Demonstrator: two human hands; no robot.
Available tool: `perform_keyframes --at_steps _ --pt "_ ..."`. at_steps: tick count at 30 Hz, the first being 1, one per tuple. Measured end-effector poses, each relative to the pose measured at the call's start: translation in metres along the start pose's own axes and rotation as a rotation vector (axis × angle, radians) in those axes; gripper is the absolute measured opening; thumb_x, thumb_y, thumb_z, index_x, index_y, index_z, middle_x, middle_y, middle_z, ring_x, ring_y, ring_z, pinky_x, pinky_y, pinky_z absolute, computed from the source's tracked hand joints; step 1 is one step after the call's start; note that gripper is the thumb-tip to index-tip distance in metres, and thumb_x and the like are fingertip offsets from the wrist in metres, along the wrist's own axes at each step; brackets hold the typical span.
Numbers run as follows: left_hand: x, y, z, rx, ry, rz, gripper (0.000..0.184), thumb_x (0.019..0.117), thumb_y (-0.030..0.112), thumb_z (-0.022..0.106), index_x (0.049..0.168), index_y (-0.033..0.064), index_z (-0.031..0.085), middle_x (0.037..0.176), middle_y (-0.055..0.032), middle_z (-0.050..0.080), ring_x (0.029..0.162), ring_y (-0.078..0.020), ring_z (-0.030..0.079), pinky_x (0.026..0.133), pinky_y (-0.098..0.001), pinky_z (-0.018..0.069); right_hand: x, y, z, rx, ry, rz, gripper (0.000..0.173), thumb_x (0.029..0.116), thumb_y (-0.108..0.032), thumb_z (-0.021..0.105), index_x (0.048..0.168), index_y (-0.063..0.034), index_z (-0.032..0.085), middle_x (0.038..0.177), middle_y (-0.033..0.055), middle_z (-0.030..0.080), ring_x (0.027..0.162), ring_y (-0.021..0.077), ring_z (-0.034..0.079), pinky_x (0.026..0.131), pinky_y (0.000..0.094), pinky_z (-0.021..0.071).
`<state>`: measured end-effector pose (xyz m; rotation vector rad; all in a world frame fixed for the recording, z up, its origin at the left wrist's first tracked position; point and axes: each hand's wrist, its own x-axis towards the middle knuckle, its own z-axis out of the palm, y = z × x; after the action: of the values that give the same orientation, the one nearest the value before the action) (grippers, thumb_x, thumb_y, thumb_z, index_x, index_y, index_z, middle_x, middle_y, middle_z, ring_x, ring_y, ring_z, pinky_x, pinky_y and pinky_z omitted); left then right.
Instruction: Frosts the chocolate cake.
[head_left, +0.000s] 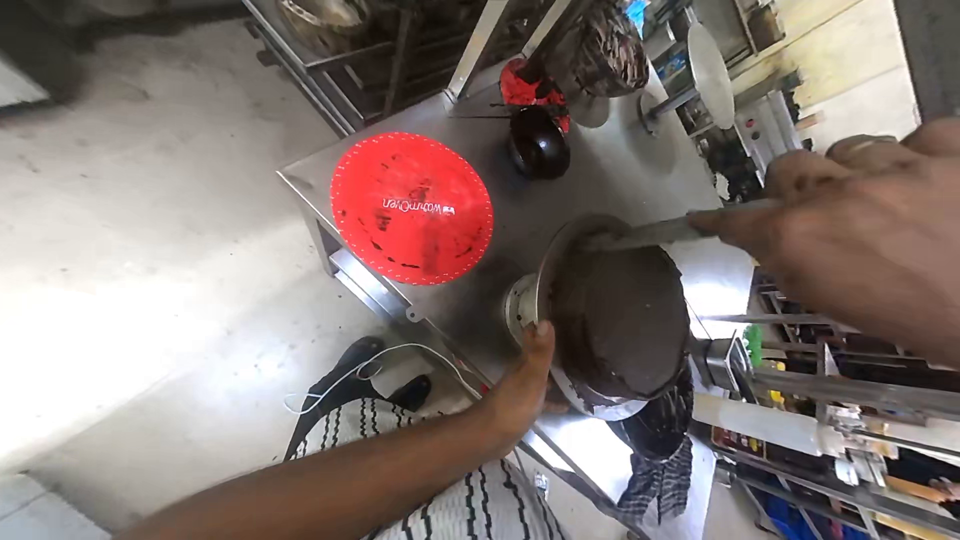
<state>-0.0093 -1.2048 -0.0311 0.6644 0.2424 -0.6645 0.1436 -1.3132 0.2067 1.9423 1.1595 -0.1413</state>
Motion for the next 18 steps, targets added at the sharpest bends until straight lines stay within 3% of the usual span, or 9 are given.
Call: perform_keyframes --at_steps 2,4,7,9,11,14,16,18 --pt "-0.003 0.003 0.000 0.047 0.008 -0.036 0.071 0.1049 0.062 0.015 0.163 0.0217 0.008 0.160 -0.0168 0.034 0.139 -0.0315 0.048 0.103 -0.0527 0.0501 0.003 0.002 -0.001 0.014 -0.064 0.043 0.018 0.0903 -0.010 0.067 0.106 -0.0148 0.075 0.081 0.0184 0.063 0.070 0.0428 0.063 0.052 0.0569 0.0457" --pt "-0.009 0.009 0.001 0.103 0.026 -0.094 0.070 0.1060 0.060 0.014 0.163 0.0181 0.011 0.158 -0.0181 0.038 0.137 -0.0315 0.050 0.103 -0.0521 0.0500 -0.004 -0.015 -0.018 0.046 -0.141 0.023 0.032 0.0835 -0.007 0.074 0.113 -0.0186 0.076 0.083 0.0164 0.065 0.073 0.0402 0.065 0.054 0.0541 0.0493" --pt "-0.014 0.012 0.003 0.114 0.000 -0.191 0.074 0.1045 0.063 0.011 0.162 0.0163 0.017 0.151 -0.0186 0.047 0.132 -0.0312 0.055 0.102 -0.0504 0.0505 -0.011 -0.025 -0.029 -0.004 -0.097 -0.048 0.042 0.0864 -0.004 0.074 0.124 -0.0238 0.074 0.093 0.0178 0.065 0.081 0.0404 0.064 0.067 0.0545 0.0476" --pt "-0.015 0.007 0.005 0.058 -0.041 -0.230 0.079 0.1032 0.066 0.010 0.159 0.0118 0.024 0.149 -0.0185 0.049 0.134 -0.0307 0.053 0.103 -0.0511 0.0485 -0.004 -0.006 -0.010 0.001 0.006 -0.063 0.037 0.0892 -0.003 0.068 0.123 -0.0180 0.073 0.095 0.0224 0.063 0.081 0.0466 0.062 0.065 0.0611 0.0454" --pt "-0.015 0.005 0.009 -0.029 -0.051 -0.238 0.080 0.1038 0.065 0.010 0.157 0.0073 0.028 0.150 -0.0192 0.047 0.135 -0.0295 0.052 0.107 -0.0489 0.0461 0.011 0.010 0.001 -0.006 -0.040 0.041 0.023 0.0947 -0.007 0.064 0.112 -0.0159 0.076 0.087 0.0237 0.064 0.077 0.0491 0.063 0.058 0.0613 0.0441" --pt "-0.017 0.005 0.013 -0.105 0.006 -0.204 0.078 0.1050 0.062 0.012 0.154 0.0047 0.031 0.143 -0.0195 0.052 0.126 -0.0265 0.058 0.104 -0.0410 0.0488 0.025 0.018 0.000 0.005 -0.215 0.167 0.015 0.0995 -0.018 0.063 0.102 -0.0214 0.077 0.078 0.0166 0.065 0.071 0.0432 0.066 0.051 0.0593 0.0471" --pt "-0.019 0.010 0.013 -0.120 0.061 -0.180 0.080 0.1048 0.063 0.011 0.152 0.0033 0.035 0.136 -0.0195 0.057 0.118 -0.0259 0.062 0.099 -0.0394 0.0514 0.019 0.018 0.006 0.025 -0.169 0.104 0.013 0.0977 -0.019 0.063 0.099 -0.0217 0.075 0.073 0.0142 0.064 0.067 0.0412 0.066 0.048 0.0578 0.0461" --pt "-0.019 0.017 0.009 -0.094 0.102 -0.138 0.083 0.1036 0.065 0.009 0.146 0.0027 0.043 0.123 -0.0174 0.063 0.107 -0.0242 0.066 0.092 -0.0385 0.0538 0.004 0.008 0.012 0.056 -0.066 0.018 0.018 0.0905 -0.014 0.069 0.106 -0.0191 0.075 0.077 0.0148 0.063 0.066 0.0412 0.064 0.048 0.0581 0.0459"
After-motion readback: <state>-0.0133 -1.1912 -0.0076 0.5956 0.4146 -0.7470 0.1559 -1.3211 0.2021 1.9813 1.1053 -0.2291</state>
